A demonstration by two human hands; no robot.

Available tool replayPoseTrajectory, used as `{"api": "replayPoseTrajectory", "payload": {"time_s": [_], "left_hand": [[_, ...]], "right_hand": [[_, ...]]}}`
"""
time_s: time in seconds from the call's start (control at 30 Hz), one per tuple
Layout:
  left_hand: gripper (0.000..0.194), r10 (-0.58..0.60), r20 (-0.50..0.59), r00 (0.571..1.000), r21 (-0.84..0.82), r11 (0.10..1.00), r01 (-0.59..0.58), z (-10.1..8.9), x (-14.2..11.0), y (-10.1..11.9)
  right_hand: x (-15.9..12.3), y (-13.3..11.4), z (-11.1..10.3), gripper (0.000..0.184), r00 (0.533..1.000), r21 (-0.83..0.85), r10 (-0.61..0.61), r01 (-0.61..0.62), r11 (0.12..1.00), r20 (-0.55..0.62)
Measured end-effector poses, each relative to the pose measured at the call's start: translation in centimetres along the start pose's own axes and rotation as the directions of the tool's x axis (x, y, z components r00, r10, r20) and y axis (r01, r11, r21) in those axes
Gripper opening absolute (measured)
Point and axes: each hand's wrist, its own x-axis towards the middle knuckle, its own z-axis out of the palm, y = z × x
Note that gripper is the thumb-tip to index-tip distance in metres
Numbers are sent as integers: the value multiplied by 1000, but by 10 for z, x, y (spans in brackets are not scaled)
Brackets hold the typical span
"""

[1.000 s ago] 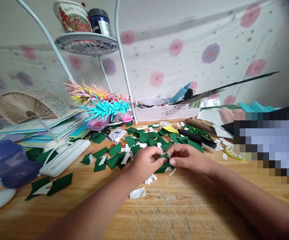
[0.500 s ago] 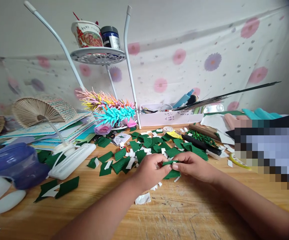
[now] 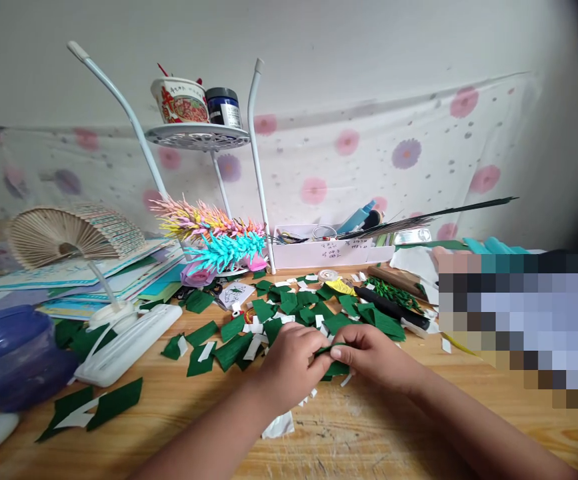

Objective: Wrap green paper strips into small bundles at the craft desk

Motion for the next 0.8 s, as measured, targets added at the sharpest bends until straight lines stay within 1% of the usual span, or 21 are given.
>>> {"api": "replayPoseTrajectory", "payload": {"time_s": [0.1, 0.23, 0.3, 0.33, 0.37, 0.43, 0.47, 0.5, 0.57, 0.6, 0.63, 0.67, 0.7, 0.73, 0.77, 0.8], "left_hand": [[11, 30, -9, 999, 39, 999, -30, -1, 0, -1], [8, 11, -24, 1000, 39, 999, -10, 1, 1, -6], [9, 3, -13, 1000, 41, 999, -2, 1, 0, -8], [11, -6, -3, 1000, 48, 999, 6, 1, 1, -8], [13, -18, 4, 1000, 59, 998, 18, 0, 1, -7], [16, -32, 13, 999, 93, 995, 31, -4, 2, -4], [17, -19, 29, 999, 119, 993, 16, -7, 3, -3], [17, 4, 55, 998, 152, 988, -13, -12, 4, -2], [20, 36, 132, 991, 235, 970, -67, -24, 7, -4], [23, 14, 162, 987, 280, 958, -59, -31, 8, -9], [26, -44, 171, 984, 321, 947, -13, -39, 9, -16], [29, -122, 180, 976, 345, 937, 54, -48, 9, -25], [32, -210, 167, 963, 376, 917, 134, -58, 8, -37], [32, -293, 159, 943, 418, 885, 204, -68, 6, -50], [29, -388, 128, 913, 486, 827, 283, -78, 3, -63], [25, -486, 60, 872, 557, 741, 374, -87, -1, -77]], "right_hand": [[0, 0, 0, 28, 1000, -26, 12, -12, 1000, -3], [-1, 0, -3, 23, 999, -55, 27, -25, 998, 36], [-2, 0, -4, 16, 999, -153, 5, 1, 988, 35], [-2, 0, -4, 15, 999, -247, -21, 27, 969, 28], [-2, 1, -3, 15, 998, -361, -51, 55, 931, 20], [-2, 2, -3, 15, 994, -579, -107, 95, 809, 14], [-2, 2, -2, 15, 992, -654, -128, 106, 749, 14], [-3, 1, -2, 16, 989, -700, -148, 116, 705, 14], [-4, -3, -3, 22, 981, -732, -194, 143, 666, 15], [-6, -6, -4, 25, 975, -734, -221, 159, 660, 13], [-7, -8, -5, 25, 969, -734, -247, 174, 656, 8], [-9, -11, -6, 25, 963, -735, -271, 184, 653, 1], [-10, -13, -7, 24, 957, -735, -289, 192, 650, -6], [-11, -14, -8, 24, 952, -736, -306, 196, 648, -16], [-12, -15, -9, 24, 948, -736, -318, 199, 647, -24], [-12, -15, -9, 25, 946, -735, -324, 202, 647, -26]]}}
